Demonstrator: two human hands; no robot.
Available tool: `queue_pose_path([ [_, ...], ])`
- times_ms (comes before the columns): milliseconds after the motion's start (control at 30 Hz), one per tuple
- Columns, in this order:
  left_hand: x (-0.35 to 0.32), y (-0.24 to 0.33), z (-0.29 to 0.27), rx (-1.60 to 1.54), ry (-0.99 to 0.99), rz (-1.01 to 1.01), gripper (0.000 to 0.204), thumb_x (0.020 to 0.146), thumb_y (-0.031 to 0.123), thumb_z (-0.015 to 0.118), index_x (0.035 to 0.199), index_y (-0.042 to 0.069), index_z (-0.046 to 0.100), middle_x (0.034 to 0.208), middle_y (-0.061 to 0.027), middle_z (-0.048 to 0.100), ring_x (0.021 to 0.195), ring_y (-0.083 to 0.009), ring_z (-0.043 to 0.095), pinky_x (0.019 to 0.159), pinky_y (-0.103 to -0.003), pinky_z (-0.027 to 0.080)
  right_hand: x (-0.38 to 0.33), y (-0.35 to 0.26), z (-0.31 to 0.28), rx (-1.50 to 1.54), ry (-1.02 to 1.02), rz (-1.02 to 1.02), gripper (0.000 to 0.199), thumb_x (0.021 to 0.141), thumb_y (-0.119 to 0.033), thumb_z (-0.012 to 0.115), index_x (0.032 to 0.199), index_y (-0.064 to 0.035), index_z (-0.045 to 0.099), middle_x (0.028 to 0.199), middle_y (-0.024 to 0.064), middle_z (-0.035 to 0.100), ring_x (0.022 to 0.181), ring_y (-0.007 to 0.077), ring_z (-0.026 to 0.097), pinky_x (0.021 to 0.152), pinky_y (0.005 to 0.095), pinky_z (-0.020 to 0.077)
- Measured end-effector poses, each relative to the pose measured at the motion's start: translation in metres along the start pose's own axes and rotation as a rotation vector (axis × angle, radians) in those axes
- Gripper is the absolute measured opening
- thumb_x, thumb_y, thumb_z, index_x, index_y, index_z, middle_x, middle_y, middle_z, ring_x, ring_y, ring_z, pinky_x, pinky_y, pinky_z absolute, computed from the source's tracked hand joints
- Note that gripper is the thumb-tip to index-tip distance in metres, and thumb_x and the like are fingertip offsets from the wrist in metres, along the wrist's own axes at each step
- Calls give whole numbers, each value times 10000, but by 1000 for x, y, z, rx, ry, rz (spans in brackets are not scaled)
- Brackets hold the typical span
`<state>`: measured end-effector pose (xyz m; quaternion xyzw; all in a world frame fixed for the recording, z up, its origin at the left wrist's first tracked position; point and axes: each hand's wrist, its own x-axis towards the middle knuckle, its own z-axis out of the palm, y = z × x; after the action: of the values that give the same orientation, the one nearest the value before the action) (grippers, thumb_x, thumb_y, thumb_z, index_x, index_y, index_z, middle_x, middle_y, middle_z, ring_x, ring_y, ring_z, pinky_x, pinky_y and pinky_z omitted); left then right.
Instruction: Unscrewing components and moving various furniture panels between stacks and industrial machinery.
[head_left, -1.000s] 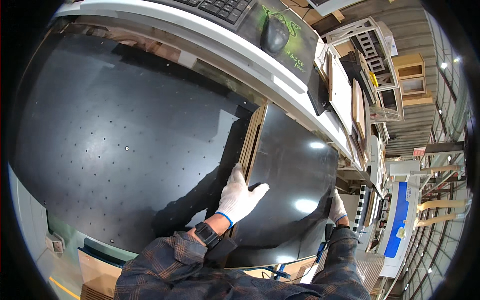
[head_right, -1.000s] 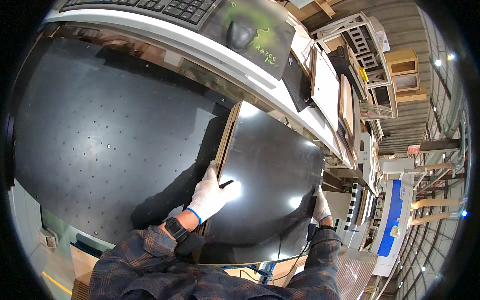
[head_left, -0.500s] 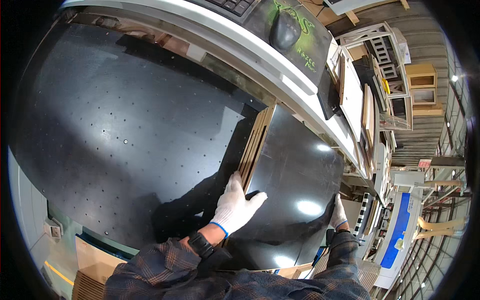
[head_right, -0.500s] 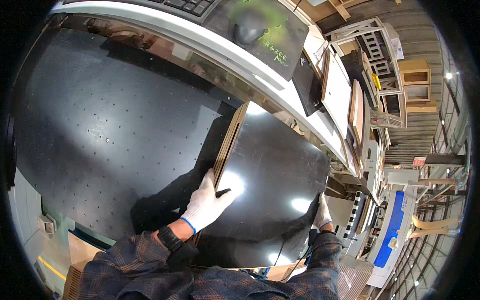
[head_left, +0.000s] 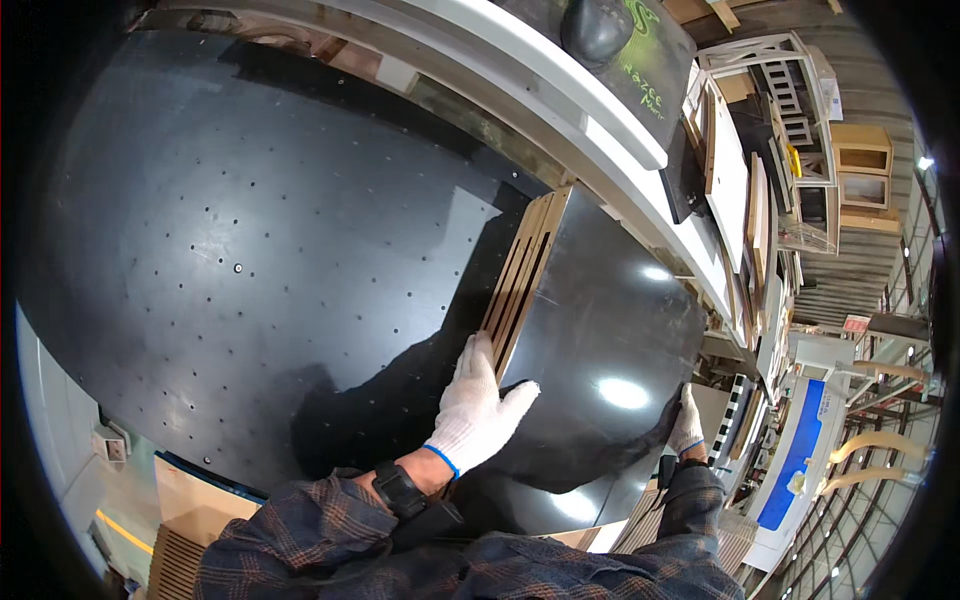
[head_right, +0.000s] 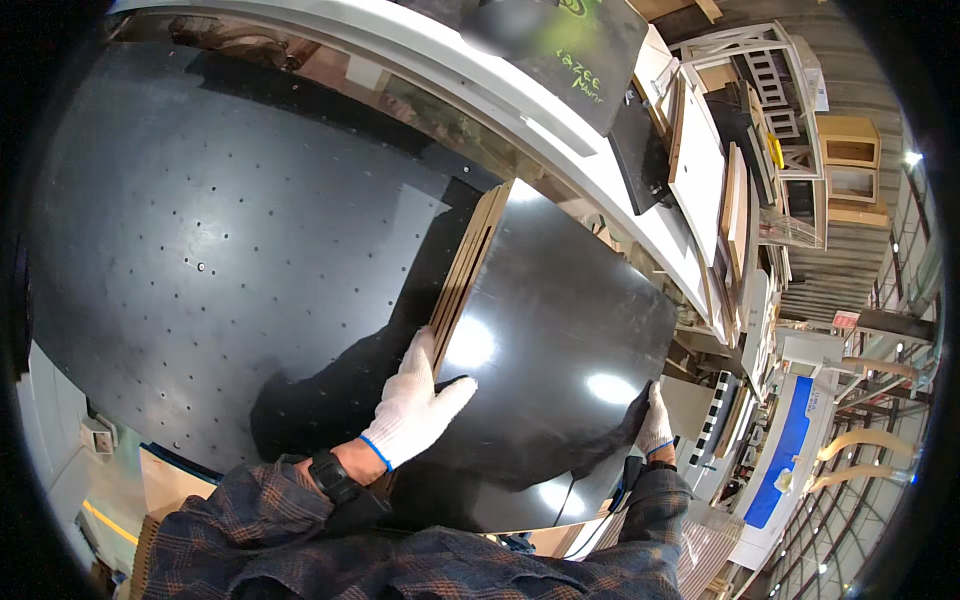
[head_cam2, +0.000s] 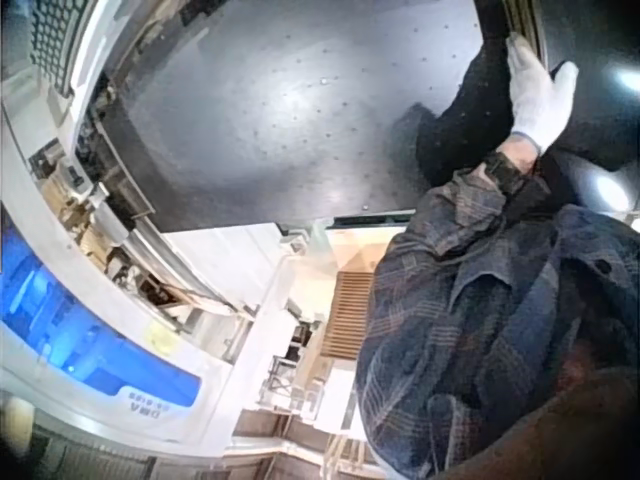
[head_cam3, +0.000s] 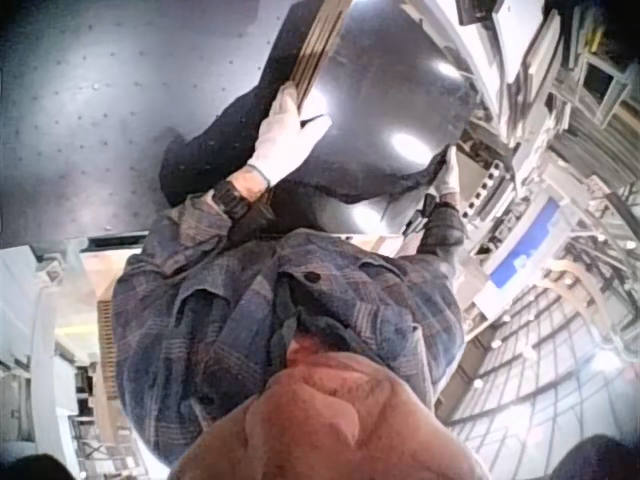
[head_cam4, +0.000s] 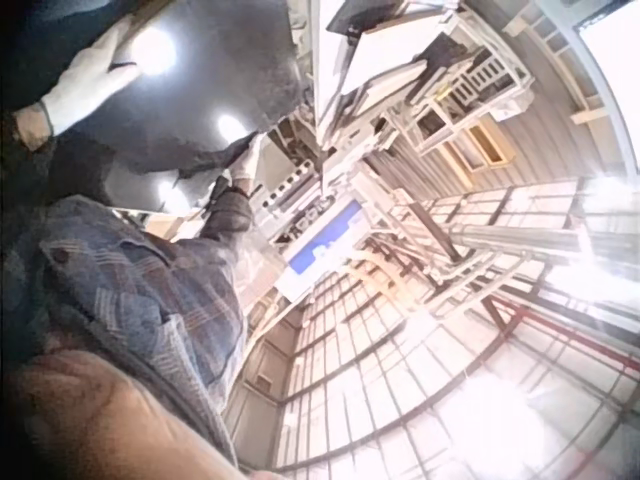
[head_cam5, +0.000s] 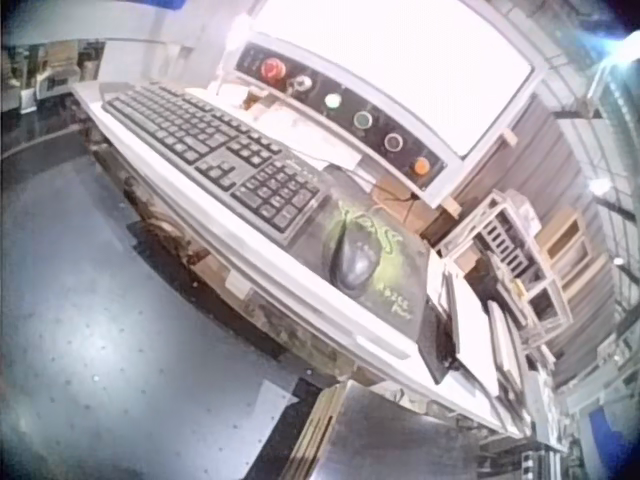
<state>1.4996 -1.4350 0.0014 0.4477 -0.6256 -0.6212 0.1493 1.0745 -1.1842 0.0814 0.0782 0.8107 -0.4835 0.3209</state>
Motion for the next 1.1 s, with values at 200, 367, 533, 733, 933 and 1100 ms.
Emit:
queue_pose_path([
  [200,1,1,0,10,29,29,981,954,468,731,1626,-64,254,1582,-375,432,1390,-518,534,1162,-499,453,-2,1,1,-22,-44,19,422,1034,-589,664,1088,-175,725,873,-10,679,792,160,636,708,351,532],
  [367,-4,8,-17,-71,-50,-39,957,967,518,700,1620,-49,290,1553,-374,458,1392,-523,521,1173,-504,435,3,10,-6,18,-90,-63,502,1044,-624,619,1189,-155,726,946,-15,692,860,164,647,775,355,545],
  [533,-86,-15,-50,-277,-312,-303,955,991,493,680,1681,-3,244,1470,-346,582,1345,-424,627,1139,-428,471,-35,48,-35,46,-182,68,561,1025,-661,622,1253,-154,702,1031,28,695,928,174,657,839,353,541],
  [733,-166,-55,-24,-55,-220,-129,963,997,415,664,1698,-13,160,1699,-280,334,1556,-384,396,1267,-428,336,-111,123,-75,219,-399,252,727,1065,-639,551,1544,-93,525,1529,122,597,1371,313,589,1177,508,465],
  [933,-176,-51,-9,-366,-54,-114,795,1050,217,611,1701,14,203,1581,-211,522,1430,-275,536,1199,-368,402,-107,146,-95,246,-381,291,703,1063,-621,575,1546,-112,522,1501,96,620,1329,301,615,1122,498,513],
  [1100,-177,-49,-15,-357,-96,-96,801,1075,286,612,1692,-22,205,1547,-181,547,1330,-192,568,1102,-324,470,-105,150,-96,184,-277,166,619,1084,-513,596,1593,-193,448,1504,82,592,1326,291,601,1109,521,520],
])
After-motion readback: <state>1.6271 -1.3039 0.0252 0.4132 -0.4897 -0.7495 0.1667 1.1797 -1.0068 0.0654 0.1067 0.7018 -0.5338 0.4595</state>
